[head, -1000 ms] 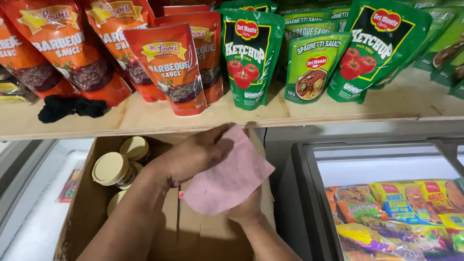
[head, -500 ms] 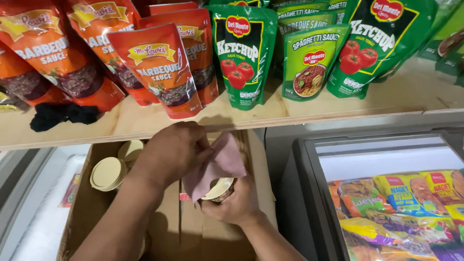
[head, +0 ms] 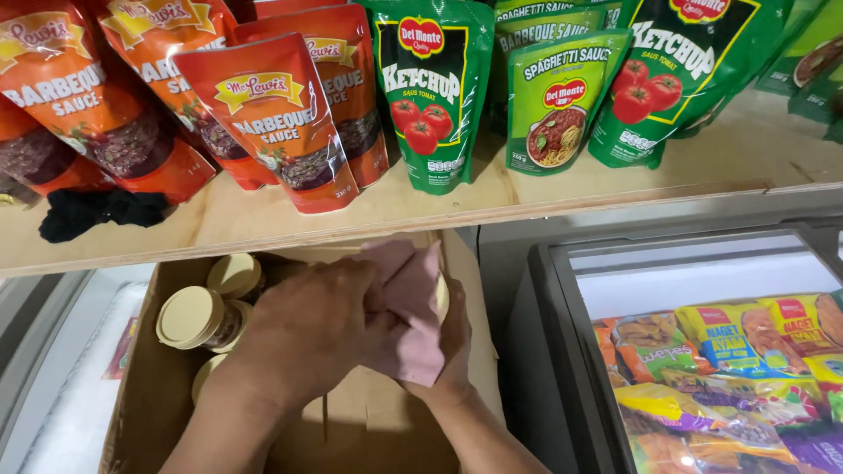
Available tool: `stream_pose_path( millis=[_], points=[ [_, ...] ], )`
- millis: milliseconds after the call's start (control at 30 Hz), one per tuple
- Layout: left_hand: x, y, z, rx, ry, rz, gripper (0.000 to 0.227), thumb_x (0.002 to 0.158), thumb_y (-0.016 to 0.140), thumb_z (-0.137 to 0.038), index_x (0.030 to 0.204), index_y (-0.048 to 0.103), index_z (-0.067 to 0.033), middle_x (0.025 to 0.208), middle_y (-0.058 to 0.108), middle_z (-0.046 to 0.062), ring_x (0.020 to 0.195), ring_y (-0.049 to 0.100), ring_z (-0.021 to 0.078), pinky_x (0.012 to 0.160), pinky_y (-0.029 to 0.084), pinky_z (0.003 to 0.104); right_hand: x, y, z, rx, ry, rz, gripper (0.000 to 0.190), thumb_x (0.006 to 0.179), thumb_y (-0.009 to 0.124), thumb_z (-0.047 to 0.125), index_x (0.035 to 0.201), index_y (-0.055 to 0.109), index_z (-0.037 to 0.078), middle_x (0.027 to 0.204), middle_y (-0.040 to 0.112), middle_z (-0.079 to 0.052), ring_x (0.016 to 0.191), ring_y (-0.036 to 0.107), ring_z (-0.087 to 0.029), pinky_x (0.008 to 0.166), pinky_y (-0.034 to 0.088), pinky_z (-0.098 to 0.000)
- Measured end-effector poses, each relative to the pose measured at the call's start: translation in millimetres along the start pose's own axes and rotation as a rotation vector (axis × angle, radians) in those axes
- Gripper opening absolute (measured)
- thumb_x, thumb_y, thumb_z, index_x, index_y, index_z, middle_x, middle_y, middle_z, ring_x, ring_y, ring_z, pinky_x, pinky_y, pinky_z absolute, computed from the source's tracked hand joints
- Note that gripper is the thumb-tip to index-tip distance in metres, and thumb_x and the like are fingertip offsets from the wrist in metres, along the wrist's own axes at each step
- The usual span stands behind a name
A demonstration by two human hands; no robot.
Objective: The person wipes the lids of small cylindrical containers with a pink cloth. They repeatedly pick up containers from a cardboard box, wipe them, and place them onto a shelf above. The shelf also holds various packaged sauces.
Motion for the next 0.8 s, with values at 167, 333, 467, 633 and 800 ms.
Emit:
stream_pose_path(
  millis=[167,333,467,633,800],
  points=[
    [10.6,8.1,27.5,0.198,-0.034,-0.038,0.019,0.089,0.064,-0.026,0.089,0.067,-0.0071,0.082,0.071,0.018,0.079,0.071,0.0385,0.071,0.057,0.049,6.3,-24.9,38.2,0.061,-0.122,-0.183,0.076,0.076,0.09,0.026,0.136,0.052,0.0,0.124,0.068,-0.015,0.113,0.072,-0.029,0.097,0.058,-0.0358],
    [27.5,0.3,18.7,-0.033,-0.052,-0.109,0.023,0.078,0.073,-0.026,0.089,0.07,-0.0064,0.081,0.071,0.019,0.077,0.069,0.0406,0.07,0.055,0.049,11.2,-23.8,48.4,-0.003,-0.18,-0.181,0.084,0.069,0.094,0.029,0.136,0.053,0.0,0.126,0.067,-0.016,0.116,0.071,-0.031,0.1,0.057,-0.0378],
    [21.1,18.7,6.9,-0.199,0.116,-0.215,0.027,0.088,0.071,-0.03,0.094,0.068,-0.0041,0.096,0.072,0.017,0.091,0.069,0.0366,0.081,0.056,0.045,5.0,-21.4,35.3,-0.02,-0.155,-0.147,0.083,0.068,0.094,0.032,0.132,0.052,0.0,0.122,0.065,-0.016,0.111,0.069,-0.033,0.096,0.056,-0.0387],
    [-6.7,28.7,-10.5,-0.426,0.263,-0.33,0.061,0.086,0.074,-0.041,0.131,0.057,-0.0035,0.144,0.05,0.032,0.132,0.049,0.0454,0.107,0.042,0.049,-0.1,-13.7,32.1,-0.003,-0.2,-0.08,0.067,0.081,0.084,0.024,0.137,0.054,0.003,0.128,0.067,-0.015,0.117,0.071,-0.033,0.103,0.055,-0.0406],
    [-8.8,56.7,-0.7,0.042,-0.051,-0.147,0.1,0.084,0.068,-0.048,0.158,0.027,0.0056,0.15,0.032,0.04,0.143,0.027,0.0576,0.117,0.016,0.061,3.3,-6.8,20.0,0.13,-0.055,-0.062,0.057,0.088,0.074,0.028,0.138,0.056,0.007,0.134,0.065,-0.016,0.122,0.066,-0.033,0.103,0.053,-0.0414]
  ],
)
Point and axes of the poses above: each hand's wrist, its own x-axis towards the middle knuckle, its own y-axis out of the palm, z = x × y, the point moved 7 cm from there along x, towards the middle knuckle
